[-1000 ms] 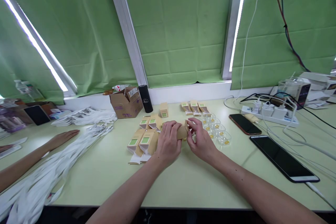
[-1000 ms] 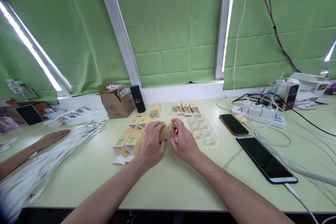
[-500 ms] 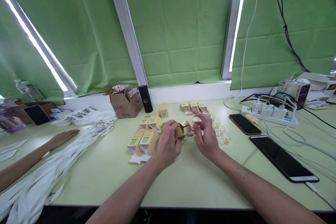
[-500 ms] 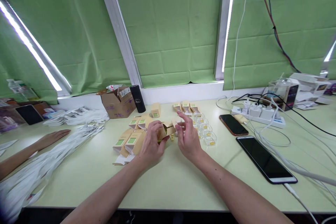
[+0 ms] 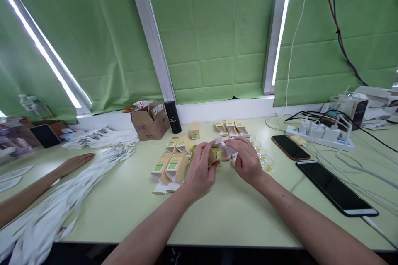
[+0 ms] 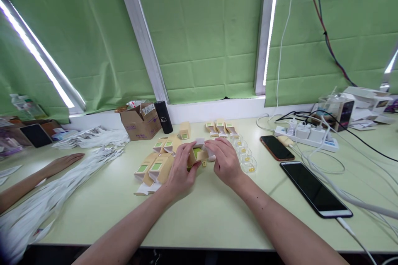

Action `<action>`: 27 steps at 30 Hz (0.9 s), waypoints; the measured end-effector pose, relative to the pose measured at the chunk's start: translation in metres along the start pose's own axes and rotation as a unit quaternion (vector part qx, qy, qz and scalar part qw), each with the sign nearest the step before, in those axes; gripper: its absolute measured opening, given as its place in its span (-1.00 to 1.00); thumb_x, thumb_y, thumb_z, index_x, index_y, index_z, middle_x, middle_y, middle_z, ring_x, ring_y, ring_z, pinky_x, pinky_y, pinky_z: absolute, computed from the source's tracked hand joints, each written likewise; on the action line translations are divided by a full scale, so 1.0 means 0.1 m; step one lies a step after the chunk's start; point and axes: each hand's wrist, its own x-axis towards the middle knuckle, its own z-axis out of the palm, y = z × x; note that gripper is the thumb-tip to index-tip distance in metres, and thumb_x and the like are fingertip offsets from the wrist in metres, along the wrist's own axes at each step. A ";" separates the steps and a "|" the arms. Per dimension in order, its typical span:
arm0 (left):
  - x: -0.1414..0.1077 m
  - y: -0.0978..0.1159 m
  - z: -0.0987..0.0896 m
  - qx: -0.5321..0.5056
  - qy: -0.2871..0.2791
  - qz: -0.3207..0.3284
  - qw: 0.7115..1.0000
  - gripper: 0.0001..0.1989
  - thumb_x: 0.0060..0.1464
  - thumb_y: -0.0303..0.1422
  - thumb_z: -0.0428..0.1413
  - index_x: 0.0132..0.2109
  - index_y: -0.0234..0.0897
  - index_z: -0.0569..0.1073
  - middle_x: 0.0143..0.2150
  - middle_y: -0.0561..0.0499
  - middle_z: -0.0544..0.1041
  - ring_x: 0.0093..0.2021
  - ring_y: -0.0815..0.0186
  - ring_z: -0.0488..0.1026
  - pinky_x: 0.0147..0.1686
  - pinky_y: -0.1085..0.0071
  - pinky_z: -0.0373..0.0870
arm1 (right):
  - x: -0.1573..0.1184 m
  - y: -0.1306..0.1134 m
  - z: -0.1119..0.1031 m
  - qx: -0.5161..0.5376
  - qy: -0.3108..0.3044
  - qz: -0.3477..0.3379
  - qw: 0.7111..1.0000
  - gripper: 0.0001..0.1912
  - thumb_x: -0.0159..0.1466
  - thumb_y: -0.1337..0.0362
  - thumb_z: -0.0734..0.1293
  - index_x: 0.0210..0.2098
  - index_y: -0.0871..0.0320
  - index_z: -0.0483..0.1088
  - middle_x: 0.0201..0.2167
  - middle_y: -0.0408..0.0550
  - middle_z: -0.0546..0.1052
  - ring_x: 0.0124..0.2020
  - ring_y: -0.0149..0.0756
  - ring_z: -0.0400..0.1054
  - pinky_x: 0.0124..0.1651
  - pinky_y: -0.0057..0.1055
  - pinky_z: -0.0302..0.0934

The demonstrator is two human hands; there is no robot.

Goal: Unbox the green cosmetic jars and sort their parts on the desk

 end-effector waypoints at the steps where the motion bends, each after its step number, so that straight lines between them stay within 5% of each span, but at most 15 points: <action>1: 0.00 -0.01 0.00 0.001 0.000 -0.001 1.000 -0.29 0.22 -0.53 0.11 0.44 -0.12 0.10 0.20 -0.24 0.32 0.24 0.04 0.36 0.22 -0.03 0.43 | -0.01 0.01 0.01 -0.003 0.001 0.006 1.000 -0.45 0.35 0.55 0.08 0.21 0.04 0.36 -0.03 0.06 0.64 0.01 -0.11 0.56 0.13 0.09 0.44; 6: -0.02 -0.03 0.01 -0.001 0.002 -0.012 1.000 -0.24 0.21 -0.55 0.12 0.47 -0.09 0.06 0.20 -0.23 0.32 0.24 0.03 0.36 0.22 -0.06 0.42 | 0.02 0.01 0.00 -0.003 -0.015 0.035 0.999 -0.51 0.30 0.56 0.10 0.04 0.04 0.44 -0.20 -0.03 0.66 -0.19 -0.17 0.58 0.07 0.04 0.44; 15: -0.01 -0.06 0.03 -0.001 0.034 -0.027 0.999 -0.25 0.22 -0.53 0.11 0.47 -0.07 0.07 0.20 -0.20 0.31 0.27 0.05 0.34 0.25 -0.02 0.39 | 0.05 -0.11 0.00 0.049 0.015 0.076 0.996 -0.70 0.33 0.45 0.28 -0.01 0.00 0.44 -0.33 -0.10 0.61 -0.22 -0.14 0.53 0.16 0.10 0.40; 22: -0.03 -0.09 0.03 0.007 0.033 -0.029 0.999 -0.21 0.16 -0.57 0.09 0.47 -0.06 0.08 0.21 -0.19 0.29 0.27 0.06 0.33 0.26 0.00 0.39 | 0.02 -0.13 0.02 0.009 -0.064 0.077 0.995 -0.77 0.33 0.38 0.37 -0.05 0.01 0.46 -0.39 -0.14 0.61 -0.18 -0.10 0.50 0.11 0.08 0.24; 27: -0.02 -0.06 0.01 0.066 0.038 0.003 0.997 -0.25 0.19 -0.53 0.12 0.46 -0.10 0.11 0.17 -0.21 0.32 0.19 0.05 0.38 0.14 0.07 0.48 | 0.02 -0.14 0.03 0.014 -0.074 0.154 0.985 -0.91 0.37 0.31 0.36 -0.13 0.04 0.49 -0.38 -0.12 0.62 -0.23 -0.13 0.47 0.00 -0.04 0.17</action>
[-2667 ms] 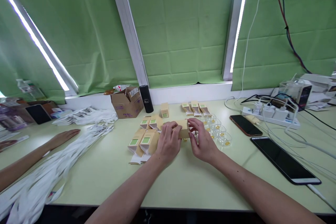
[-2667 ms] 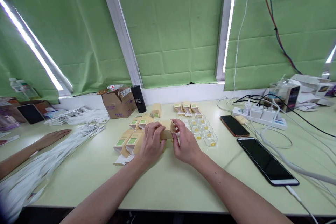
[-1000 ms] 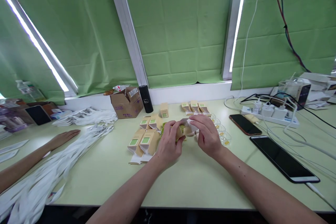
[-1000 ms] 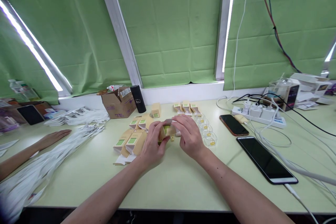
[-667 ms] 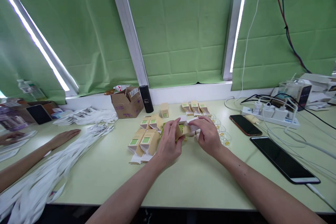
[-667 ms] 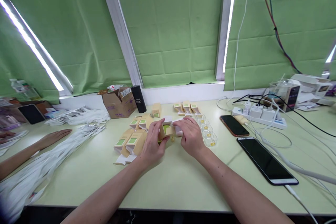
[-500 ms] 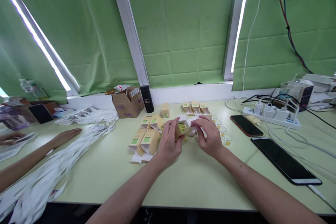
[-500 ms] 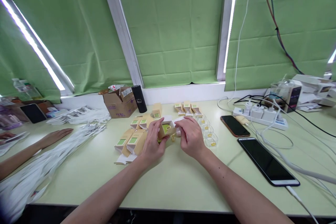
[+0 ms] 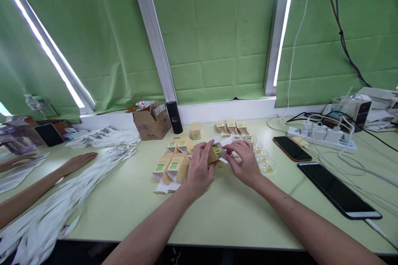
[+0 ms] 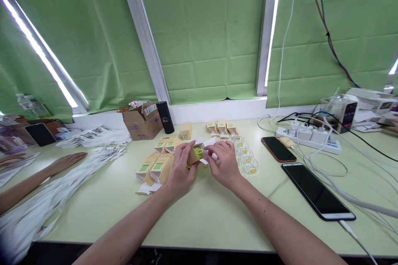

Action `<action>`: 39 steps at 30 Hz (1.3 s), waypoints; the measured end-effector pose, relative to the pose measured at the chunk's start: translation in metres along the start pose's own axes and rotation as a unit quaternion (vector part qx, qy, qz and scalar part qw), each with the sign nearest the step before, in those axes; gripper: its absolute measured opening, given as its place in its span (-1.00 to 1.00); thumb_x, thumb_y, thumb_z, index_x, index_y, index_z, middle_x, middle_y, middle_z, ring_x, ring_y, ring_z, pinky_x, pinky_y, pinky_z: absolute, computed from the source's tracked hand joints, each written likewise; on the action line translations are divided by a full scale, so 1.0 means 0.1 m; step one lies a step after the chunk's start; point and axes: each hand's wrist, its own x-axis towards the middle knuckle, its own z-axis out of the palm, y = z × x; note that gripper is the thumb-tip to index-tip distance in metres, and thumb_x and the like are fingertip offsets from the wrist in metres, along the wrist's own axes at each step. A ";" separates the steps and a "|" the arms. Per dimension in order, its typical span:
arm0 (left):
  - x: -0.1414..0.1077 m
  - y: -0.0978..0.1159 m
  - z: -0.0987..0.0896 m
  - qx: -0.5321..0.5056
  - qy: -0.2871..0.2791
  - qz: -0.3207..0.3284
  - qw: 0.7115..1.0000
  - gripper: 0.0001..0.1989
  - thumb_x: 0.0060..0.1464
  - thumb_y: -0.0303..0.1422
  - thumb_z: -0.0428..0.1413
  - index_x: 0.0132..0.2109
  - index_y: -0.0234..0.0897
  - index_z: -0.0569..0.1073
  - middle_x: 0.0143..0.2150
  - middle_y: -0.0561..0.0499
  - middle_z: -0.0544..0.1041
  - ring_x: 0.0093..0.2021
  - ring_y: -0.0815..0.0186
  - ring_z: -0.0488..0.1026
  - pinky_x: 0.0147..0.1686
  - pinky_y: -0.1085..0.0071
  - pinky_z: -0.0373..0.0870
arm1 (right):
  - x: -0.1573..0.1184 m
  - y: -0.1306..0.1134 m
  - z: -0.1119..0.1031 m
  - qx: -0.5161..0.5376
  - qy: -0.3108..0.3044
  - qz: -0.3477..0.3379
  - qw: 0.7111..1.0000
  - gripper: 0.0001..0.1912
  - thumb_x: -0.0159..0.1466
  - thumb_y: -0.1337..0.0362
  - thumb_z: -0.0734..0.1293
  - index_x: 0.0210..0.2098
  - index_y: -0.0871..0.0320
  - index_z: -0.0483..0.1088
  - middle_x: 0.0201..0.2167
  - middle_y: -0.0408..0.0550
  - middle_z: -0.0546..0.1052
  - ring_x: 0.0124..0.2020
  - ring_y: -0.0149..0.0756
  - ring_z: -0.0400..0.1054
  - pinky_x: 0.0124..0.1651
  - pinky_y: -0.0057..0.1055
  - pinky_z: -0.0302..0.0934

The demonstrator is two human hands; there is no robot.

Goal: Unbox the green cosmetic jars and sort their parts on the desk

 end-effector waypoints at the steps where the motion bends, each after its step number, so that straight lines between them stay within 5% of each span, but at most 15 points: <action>1: 0.00 0.01 0.00 0.016 0.004 0.014 1.000 -0.25 0.18 -0.54 0.12 0.46 -0.11 0.12 0.15 -0.21 0.34 0.17 0.05 0.39 0.11 0.09 0.49 | 0.00 0.00 0.01 0.006 -0.001 0.022 1.000 -0.94 0.37 0.28 0.37 -0.16 0.05 0.49 -0.37 -0.11 0.62 -0.24 -0.14 0.47 -0.01 -0.05 0.16; 11: -0.02 0.01 0.02 0.133 -0.004 0.118 0.984 -0.22 0.21 -0.64 -0.03 0.50 -0.05 0.10 0.08 -0.20 0.39 0.12 0.08 0.38 -0.01 0.18 0.53 | -0.02 -0.04 0.10 0.129 -0.043 0.184 0.974 -0.88 0.34 0.22 0.37 -0.33 0.06 0.51 -0.36 -0.08 0.55 -0.29 -0.20 0.41 -0.14 -0.24 0.23; 16: 0.01 0.00 0.01 0.139 0.014 0.102 0.985 -0.25 0.22 -0.63 -0.02 0.49 -0.06 0.15 0.07 -0.20 0.39 0.11 0.08 0.39 -0.05 0.23 0.53 | -0.04 -0.04 0.15 0.197 -0.002 0.220 0.955 -0.77 0.35 0.09 0.38 -0.37 0.08 0.44 -0.16 0.02 0.57 -0.14 -0.14 0.44 -0.14 -0.24 0.31; 22: 0.02 -0.04 0.00 0.127 0.037 0.080 0.988 -0.22 0.14 -0.66 0.02 0.47 -0.12 0.18 0.09 -0.20 0.36 0.12 0.08 0.35 0.02 0.18 0.50 | -0.06 -0.07 0.15 0.332 0.030 0.299 0.894 -0.68 0.36 -0.07 0.37 -0.20 0.06 0.38 -0.03 0.04 0.56 -0.10 -0.16 0.47 -0.11 -0.25 0.40; 30: 0.03 -0.06 0.01 0.116 0.049 0.071 0.990 -0.22 0.13 -0.64 0.06 0.46 -0.14 0.18 0.10 -0.21 0.35 0.12 0.05 0.33 0.05 0.13 0.49 | 0.00 -0.04 0.15 0.397 0.071 0.342 0.849 -0.56 0.27 -0.17 0.44 -0.24 0.03 0.30 -0.43 -0.19 0.47 -0.45 -0.31 0.36 -0.38 -0.36 0.37; 39: 0.04 -0.03 0.00 0.123 0.045 0.070 0.989 -0.22 0.10 -0.67 0.03 0.43 -0.12 0.23 0.09 -0.20 0.36 0.12 0.06 0.34 0.02 0.14 0.49 | 0.05 -0.15 -0.02 0.503 0.012 0.334 0.797 -0.59 0.25 -0.11 0.47 -0.26 0.05 0.31 -0.22 -0.10 0.51 -0.38 -0.34 0.38 -0.56 -0.48 0.31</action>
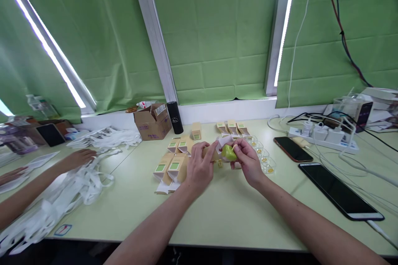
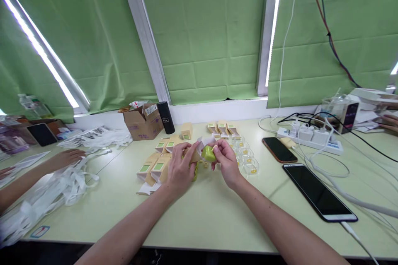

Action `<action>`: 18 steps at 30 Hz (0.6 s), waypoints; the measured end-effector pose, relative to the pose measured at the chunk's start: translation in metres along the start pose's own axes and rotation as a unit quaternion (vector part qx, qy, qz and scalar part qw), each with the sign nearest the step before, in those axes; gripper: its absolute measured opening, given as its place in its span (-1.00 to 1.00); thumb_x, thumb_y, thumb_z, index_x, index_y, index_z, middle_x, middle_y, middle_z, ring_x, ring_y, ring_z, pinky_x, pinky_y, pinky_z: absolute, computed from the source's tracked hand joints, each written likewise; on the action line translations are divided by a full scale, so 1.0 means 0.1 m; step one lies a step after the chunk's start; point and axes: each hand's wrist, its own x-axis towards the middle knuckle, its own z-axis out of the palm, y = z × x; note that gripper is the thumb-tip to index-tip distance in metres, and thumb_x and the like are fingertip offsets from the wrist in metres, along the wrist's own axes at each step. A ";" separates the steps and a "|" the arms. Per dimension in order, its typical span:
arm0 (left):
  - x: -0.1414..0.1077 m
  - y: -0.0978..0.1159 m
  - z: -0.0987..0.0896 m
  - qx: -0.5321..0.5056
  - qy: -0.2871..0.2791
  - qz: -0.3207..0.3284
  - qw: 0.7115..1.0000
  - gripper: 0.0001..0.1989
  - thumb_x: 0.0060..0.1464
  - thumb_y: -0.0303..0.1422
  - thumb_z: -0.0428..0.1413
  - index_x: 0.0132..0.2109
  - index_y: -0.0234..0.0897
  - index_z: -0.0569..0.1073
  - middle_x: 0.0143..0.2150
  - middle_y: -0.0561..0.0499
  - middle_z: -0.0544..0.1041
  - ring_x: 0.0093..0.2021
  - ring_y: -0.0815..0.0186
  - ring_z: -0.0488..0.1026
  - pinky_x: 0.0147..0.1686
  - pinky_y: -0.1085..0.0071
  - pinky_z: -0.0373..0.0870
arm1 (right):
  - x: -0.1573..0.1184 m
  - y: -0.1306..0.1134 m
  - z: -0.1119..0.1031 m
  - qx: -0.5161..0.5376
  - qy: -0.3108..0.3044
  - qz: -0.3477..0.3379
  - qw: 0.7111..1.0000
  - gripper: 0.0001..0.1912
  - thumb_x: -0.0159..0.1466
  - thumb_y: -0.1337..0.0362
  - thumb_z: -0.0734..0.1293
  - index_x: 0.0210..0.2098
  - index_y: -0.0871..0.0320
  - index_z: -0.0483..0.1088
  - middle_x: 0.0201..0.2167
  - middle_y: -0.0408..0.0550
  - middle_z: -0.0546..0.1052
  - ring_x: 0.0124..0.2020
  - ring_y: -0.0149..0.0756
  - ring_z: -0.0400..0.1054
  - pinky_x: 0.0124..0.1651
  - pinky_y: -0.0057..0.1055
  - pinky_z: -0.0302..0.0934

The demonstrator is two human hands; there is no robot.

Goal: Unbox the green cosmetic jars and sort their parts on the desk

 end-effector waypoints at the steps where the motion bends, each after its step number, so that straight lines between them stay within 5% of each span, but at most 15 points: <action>1: 0.00 0.00 0.00 0.002 -0.003 0.002 1.000 -0.23 0.12 -0.67 0.03 0.43 -0.11 0.24 0.09 -0.20 0.37 0.12 0.06 0.35 0.01 0.15 0.49 | -0.01 -0.01 -0.01 0.013 -0.023 0.014 1.000 -0.59 0.26 -0.10 0.46 -0.27 0.05 0.30 -0.21 -0.10 0.50 -0.39 -0.34 0.39 -0.57 -0.49 0.30; 9: 0.00 0.00 0.00 0.031 -0.012 0.036 0.999 -0.41 0.24 -0.53 0.09 0.37 -0.12 0.34 0.06 -0.19 0.39 0.09 0.07 0.37 -0.04 0.20 0.50 | -0.06 0.02 0.00 0.017 -0.163 0.068 0.984 -0.61 0.28 -0.06 0.47 -0.31 0.06 0.29 -0.33 -0.12 0.51 -0.39 -0.28 0.41 -0.38 -0.34 0.38; 18: -0.01 0.00 -0.01 0.035 -0.030 0.050 0.998 -0.42 0.27 -0.48 0.08 0.39 -0.10 0.32 0.08 -0.20 0.39 0.11 0.07 0.37 -0.05 0.21 0.51 | -0.07 0.03 0.04 -0.059 -0.125 0.039 0.990 -0.54 0.25 -0.12 0.48 -0.38 0.07 0.27 -0.49 -0.20 0.40 -0.45 -0.34 0.25 -0.36 -0.40 0.16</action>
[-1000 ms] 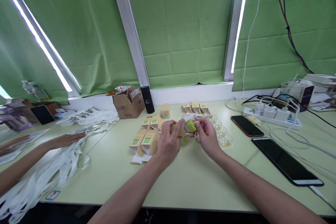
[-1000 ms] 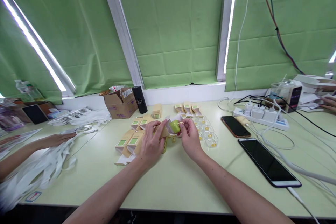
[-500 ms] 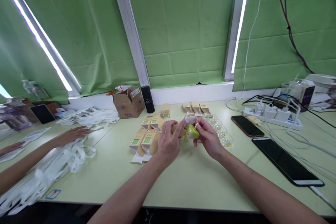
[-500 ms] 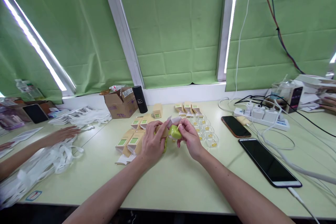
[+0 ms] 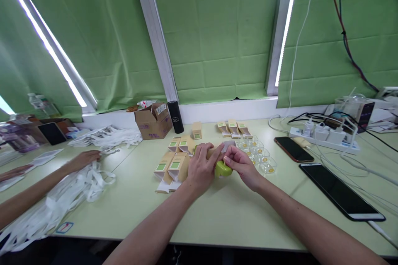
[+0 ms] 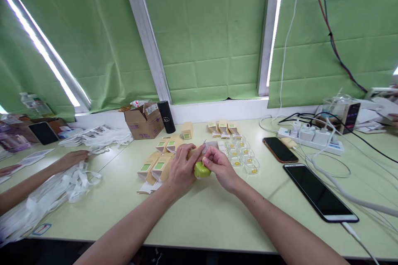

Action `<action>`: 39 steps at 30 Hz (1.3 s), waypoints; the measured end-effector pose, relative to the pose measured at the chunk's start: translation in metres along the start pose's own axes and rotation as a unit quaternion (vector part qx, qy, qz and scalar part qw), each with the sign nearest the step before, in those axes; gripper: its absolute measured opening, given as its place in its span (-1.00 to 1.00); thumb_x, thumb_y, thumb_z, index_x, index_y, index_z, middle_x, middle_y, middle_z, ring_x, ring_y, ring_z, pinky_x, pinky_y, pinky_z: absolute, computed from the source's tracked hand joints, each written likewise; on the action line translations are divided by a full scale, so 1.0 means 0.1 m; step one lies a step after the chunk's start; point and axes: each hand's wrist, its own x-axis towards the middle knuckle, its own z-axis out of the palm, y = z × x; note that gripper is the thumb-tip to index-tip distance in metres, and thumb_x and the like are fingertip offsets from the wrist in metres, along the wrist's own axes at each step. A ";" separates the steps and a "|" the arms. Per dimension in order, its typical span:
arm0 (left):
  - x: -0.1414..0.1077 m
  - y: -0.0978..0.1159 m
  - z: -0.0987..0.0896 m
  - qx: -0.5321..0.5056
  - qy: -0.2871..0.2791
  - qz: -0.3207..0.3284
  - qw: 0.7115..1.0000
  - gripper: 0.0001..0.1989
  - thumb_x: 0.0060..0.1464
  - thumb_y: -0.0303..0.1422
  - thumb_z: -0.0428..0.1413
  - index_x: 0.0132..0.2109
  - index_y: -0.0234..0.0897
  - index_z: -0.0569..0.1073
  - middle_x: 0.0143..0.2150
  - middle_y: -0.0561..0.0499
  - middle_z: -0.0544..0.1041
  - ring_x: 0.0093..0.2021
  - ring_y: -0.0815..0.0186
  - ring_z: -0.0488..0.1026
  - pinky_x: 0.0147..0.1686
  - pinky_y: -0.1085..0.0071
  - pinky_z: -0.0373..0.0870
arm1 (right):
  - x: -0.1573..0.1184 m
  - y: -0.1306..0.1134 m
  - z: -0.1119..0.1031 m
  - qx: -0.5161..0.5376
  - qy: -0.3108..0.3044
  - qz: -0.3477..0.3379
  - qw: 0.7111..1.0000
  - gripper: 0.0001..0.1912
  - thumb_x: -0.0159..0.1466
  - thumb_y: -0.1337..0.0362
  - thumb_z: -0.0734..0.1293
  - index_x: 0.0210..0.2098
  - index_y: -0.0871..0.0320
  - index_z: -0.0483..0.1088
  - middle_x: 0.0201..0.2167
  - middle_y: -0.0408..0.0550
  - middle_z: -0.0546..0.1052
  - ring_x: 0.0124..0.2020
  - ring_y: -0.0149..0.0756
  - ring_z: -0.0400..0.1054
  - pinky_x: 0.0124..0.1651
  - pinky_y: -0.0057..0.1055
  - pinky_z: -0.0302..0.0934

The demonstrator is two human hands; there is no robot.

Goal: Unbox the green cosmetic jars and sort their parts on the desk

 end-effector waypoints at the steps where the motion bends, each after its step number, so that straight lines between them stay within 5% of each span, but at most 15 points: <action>1: 0.00 0.00 0.00 0.003 0.003 -0.003 1.000 -0.41 0.26 -0.52 0.07 0.39 -0.10 0.31 0.08 -0.20 0.39 0.11 0.07 0.37 -0.05 0.21 0.51 | 0.00 -0.02 0.01 -0.009 0.015 -0.002 1.000 -0.54 0.24 -0.14 0.48 -0.38 0.06 0.27 -0.49 -0.20 0.41 -0.44 -0.33 0.26 -0.36 -0.39 0.17; 10: 0.03 -0.10 0.00 0.038 0.010 -0.072 0.997 -0.26 0.14 -0.66 0.02 0.41 -0.05 0.31 0.09 -0.19 0.40 0.12 0.05 0.36 -0.10 0.23 0.51 | 0.01 -0.17 -0.10 -0.129 0.093 -0.102 0.982 -0.70 0.37 -0.04 0.37 -0.27 0.05 0.38 -0.23 -0.03 0.61 -0.25 -0.19 0.46 -0.18 -0.24 0.35; 14: 0.04 -0.21 -0.01 0.046 0.019 -0.118 0.992 -0.25 0.10 -0.68 0.04 0.40 -0.11 0.31 0.09 -0.21 0.39 0.13 0.02 0.33 -0.07 0.19 0.49 | -0.03 -0.32 -0.16 -0.327 0.047 -0.156 0.931 -0.83 0.42 0.14 0.30 -0.28 0.05 0.39 -0.28 -0.03 0.59 -0.26 -0.17 0.45 -0.16 -0.23 0.29; 17: 0.04 -0.25 -0.01 0.044 0.024 -0.127 0.991 -0.24 0.08 -0.67 0.06 0.40 -0.12 0.31 0.08 -0.20 0.38 0.12 0.03 0.32 -0.01 0.13 0.47 | -0.08 -0.38 -0.11 -0.451 -0.021 -0.121 0.884 -0.86 0.36 0.32 0.27 -0.36 0.04 0.32 -0.45 -0.12 0.48 -0.41 -0.24 0.33 -0.31 -0.31 0.14; 22: 0.04 -0.22 -0.01 0.045 0.022 -0.124 0.991 -0.24 0.08 -0.66 0.05 0.41 -0.13 0.30 0.09 -0.21 0.38 0.12 0.03 0.32 -0.04 0.15 0.48 | -0.22 -0.32 -0.01 -0.543 -0.105 -0.069 0.831 -0.81 0.25 0.49 0.23 -0.37 0.05 0.24 -0.46 -0.11 0.45 -0.43 -0.24 0.27 -0.36 -0.35 0.01; 27: 0.05 -0.17 0.00 0.039 0.040 -0.116 0.992 -0.21 0.07 -0.67 0.05 0.42 -0.08 0.29 0.08 -0.20 0.39 0.11 0.04 0.35 -0.13 0.24 0.49 | -0.38 -0.19 -0.01 -0.587 -0.127 -0.041 0.798 -0.80 0.24 0.52 0.21 -0.34 0.07 0.24 -0.42 -0.05 0.45 -0.43 -0.23 0.27 -0.36 -0.33 -0.01; 32: 0.05 -0.17 0.00 0.032 0.038 -0.114 0.992 -0.22 0.07 -0.67 0.06 0.41 -0.10 0.30 0.08 -0.19 0.40 0.11 0.04 0.35 -0.08 0.20 0.49 | -0.43 -0.26 -0.02 -0.540 -0.119 -0.037 0.833 -0.81 0.25 0.52 0.22 -0.34 0.08 0.30 -0.36 -0.02 0.48 -0.36 -0.22 0.32 -0.31 -0.32 0.10; 39: 0.05 -0.16 0.03 -0.025 0.050 -0.149 0.987 -0.26 0.14 -0.58 0.14 0.43 -0.10 0.25 0.10 -0.18 0.38 0.13 0.04 0.34 0.04 0.10 0.46 | -0.17 -0.42 -0.16 -0.329 -0.035 -0.021 0.944 -0.85 0.40 0.19 0.29 -0.31 0.04 0.38 -0.36 -0.11 0.52 -0.34 -0.23 0.36 -0.28 -0.32 0.23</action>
